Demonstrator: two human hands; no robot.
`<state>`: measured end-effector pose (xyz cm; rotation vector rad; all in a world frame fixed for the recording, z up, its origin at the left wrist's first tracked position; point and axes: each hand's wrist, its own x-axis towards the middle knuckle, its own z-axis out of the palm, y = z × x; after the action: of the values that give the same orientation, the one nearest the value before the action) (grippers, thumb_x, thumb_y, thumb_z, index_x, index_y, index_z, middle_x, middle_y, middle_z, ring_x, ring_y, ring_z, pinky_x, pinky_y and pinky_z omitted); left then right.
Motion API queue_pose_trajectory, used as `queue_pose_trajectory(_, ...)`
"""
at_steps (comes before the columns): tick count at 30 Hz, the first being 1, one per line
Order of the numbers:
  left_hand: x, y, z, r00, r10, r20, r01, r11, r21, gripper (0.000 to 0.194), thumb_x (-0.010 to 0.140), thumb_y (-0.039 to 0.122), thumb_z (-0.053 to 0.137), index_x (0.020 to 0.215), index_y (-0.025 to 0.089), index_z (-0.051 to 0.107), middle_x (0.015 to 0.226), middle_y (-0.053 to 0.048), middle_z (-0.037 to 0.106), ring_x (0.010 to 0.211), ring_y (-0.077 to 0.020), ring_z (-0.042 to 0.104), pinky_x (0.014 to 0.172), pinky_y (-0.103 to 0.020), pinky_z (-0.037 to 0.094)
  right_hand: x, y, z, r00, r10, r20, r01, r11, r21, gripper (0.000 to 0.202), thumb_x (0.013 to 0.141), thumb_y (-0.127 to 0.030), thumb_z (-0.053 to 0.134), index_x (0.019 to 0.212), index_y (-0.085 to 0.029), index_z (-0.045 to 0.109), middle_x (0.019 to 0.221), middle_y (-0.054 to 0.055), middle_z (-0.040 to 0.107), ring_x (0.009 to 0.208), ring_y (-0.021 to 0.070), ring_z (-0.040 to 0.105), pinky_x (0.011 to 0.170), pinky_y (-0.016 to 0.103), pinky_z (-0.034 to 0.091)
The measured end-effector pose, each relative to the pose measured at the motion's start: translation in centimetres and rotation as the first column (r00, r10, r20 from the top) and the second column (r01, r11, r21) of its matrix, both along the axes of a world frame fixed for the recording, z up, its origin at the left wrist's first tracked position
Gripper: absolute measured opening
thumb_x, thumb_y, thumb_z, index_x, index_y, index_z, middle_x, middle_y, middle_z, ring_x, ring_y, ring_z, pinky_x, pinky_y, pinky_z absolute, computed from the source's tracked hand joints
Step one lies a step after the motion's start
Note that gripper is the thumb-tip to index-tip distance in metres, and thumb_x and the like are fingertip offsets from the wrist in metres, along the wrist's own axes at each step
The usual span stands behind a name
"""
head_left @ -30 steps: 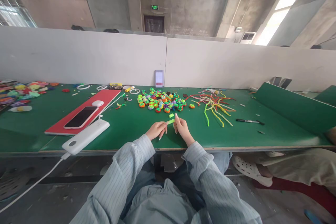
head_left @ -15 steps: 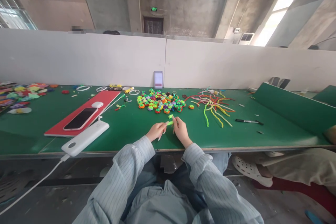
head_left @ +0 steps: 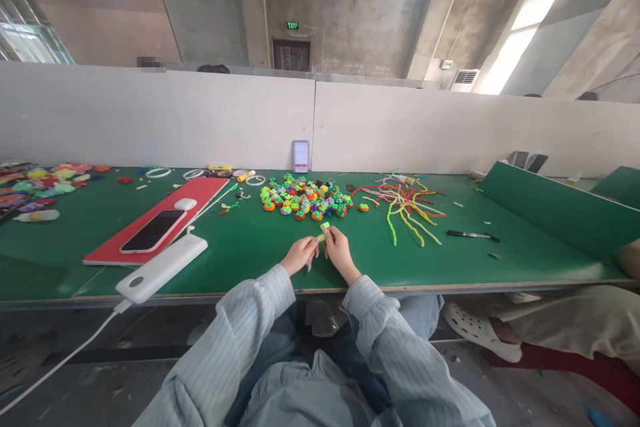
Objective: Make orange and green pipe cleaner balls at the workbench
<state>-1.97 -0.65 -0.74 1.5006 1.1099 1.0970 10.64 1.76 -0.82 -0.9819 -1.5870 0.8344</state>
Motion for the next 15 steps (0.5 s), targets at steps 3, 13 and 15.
queue_pose_trajectory(3,-0.3,0.2,0.2,0.995,0.044,0.088,-0.044,0.999,-0.007,0.047,0.076,0.061,0.042,0.058,0.018,0.043,0.033,0.011,0.029,0.028,-0.0063,0.034,0.034,-0.019,0.032,-1.9,0.4,0.8,0.996,-0.048,-0.074,0.049,0.999,0.008,0.034,0.083,-0.047,0.042,0.061,-0.022,0.04,0.046,-0.006,0.039,0.038,0.0099,0.036,0.042,0.023,0.029)
queue_pose_trajectory(13,-0.5,0.2,0.2,0.954,0.147,0.262,-0.148,0.989,-0.017,0.049,0.075,0.065,0.041,0.061,0.018,0.043,0.036,0.011,0.026,0.028,-0.0056,0.032,0.031,-0.019,0.028,-3.6,1.8,2.3,0.932,0.182,-0.313,-0.246,0.953,-0.176,0.035,0.071,-0.048,0.059,0.053,-0.019,0.05,0.038,-0.007,0.039,0.034,0.0085,0.036,0.037,0.022,0.028)
queue_pose_trajectory(15,-0.4,0.2,0.2,0.953,0.156,0.259,-0.158,0.987,-0.011,0.048,0.075,0.063,0.044,0.06,0.017,0.044,0.036,0.01,0.028,0.028,-0.0054,0.032,0.031,-0.019,0.029,-3.2,1.4,1.6,0.899,0.175,-0.401,-0.273,0.941,-0.202,0.034,0.072,-0.049,0.058,0.06,-0.018,0.055,0.044,-0.005,0.047,0.038,0.009,0.043,0.04,0.021,0.033)
